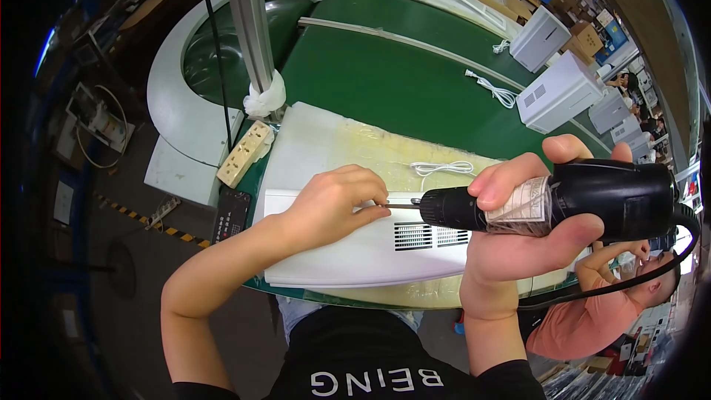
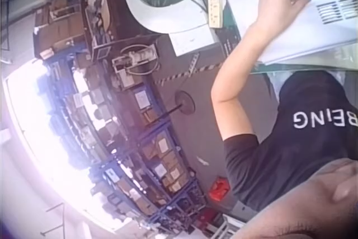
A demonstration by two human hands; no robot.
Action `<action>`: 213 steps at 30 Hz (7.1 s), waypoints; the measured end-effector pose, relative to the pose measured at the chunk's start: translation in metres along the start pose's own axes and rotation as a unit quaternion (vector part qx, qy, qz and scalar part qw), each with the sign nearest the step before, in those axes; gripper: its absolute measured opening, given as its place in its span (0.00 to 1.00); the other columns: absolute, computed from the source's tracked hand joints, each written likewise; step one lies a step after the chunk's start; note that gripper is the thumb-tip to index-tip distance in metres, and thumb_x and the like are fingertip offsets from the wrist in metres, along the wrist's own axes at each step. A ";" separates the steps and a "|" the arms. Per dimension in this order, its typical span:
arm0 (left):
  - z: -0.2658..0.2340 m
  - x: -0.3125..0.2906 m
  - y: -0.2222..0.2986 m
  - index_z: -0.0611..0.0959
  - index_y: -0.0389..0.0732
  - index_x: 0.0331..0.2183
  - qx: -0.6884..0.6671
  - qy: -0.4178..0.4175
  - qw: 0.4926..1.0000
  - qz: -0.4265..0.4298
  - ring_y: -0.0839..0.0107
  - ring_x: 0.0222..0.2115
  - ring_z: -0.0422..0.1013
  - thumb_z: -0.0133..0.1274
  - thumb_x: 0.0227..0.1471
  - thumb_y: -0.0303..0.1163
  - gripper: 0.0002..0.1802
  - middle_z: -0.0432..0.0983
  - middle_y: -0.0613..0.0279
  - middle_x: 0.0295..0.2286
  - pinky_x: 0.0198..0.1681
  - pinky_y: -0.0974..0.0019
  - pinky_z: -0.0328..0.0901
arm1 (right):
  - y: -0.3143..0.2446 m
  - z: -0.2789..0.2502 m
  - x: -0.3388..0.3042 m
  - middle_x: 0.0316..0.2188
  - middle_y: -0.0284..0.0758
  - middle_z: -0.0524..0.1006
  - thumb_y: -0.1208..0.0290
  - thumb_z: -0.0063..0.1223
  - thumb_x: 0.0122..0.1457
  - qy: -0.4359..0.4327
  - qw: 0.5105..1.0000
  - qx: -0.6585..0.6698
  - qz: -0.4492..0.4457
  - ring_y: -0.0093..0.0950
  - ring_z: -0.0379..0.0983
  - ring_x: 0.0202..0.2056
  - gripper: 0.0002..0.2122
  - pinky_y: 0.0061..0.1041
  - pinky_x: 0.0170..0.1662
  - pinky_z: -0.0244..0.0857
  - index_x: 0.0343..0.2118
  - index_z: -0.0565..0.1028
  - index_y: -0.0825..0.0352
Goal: Assembling the plastic housing of an electronic device using an electric screwdriver on an assembly line.
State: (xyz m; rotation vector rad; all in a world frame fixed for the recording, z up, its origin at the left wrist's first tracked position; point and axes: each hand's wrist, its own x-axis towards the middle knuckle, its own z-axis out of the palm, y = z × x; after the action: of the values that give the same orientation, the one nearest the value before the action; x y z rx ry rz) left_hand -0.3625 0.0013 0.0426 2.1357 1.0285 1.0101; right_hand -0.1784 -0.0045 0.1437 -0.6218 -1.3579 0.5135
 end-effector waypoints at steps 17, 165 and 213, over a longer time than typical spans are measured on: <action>0.011 0.001 0.002 0.76 0.41 0.21 0.167 0.035 0.977 0.126 0.68 0.27 0.69 0.63 0.38 0.31 0.10 0.70 0.66 0.23 0.24 0.66 0.67 | -0.003 0.003 -0.004 0.39 0.39 0.68 0.37 0.36 0.57 -0.010 0.999 -0.007 0.034 0.26 0.68 0.16 0.36 0.26 0.19 0.70 0.57 0.52 0.64; -0.019 0.157 0.100 0.84 0.37 0.38 -0.132 -0.086 0.985 -0.071 0.78 0.29 0.71 0.57 0.50 0.30 0.12 0.79 0.61 0.29 0.35 0.74 0.66 | -0.077 -0.106 0.129 0.39 0.38 0.68 0.54 0.42 0.60 -0.040 0.950 0.260 -0.169 0.23 0.63 0.22 0.20 0.25 0.27 0.61 0.48 0.68 0.65; -0.012 0.152 0.115 0.78 0.30 0.43 0.087 -0.106 0.988 -0.073 0.54 0.34 0.76 0.61 0.42 0.39 0.29 0.78 0.43 0.33 0.41 0.62 0.67 | -0.036 -0.025 0.180 0.22 0.35 0.72 0.66 0.56 0.56 -0.058 0.990 0.132 0.000 0.19 0.68 0.14 0.13 0.18 0.16 0.62 0.34 0.66 0.69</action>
State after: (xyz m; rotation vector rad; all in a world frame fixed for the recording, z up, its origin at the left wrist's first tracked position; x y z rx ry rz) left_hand -0.2613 0.0644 0.1923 2.2128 1.1834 0.6299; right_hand -0.1277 0.0865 0.2971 -0.3796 -1.3694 0.7260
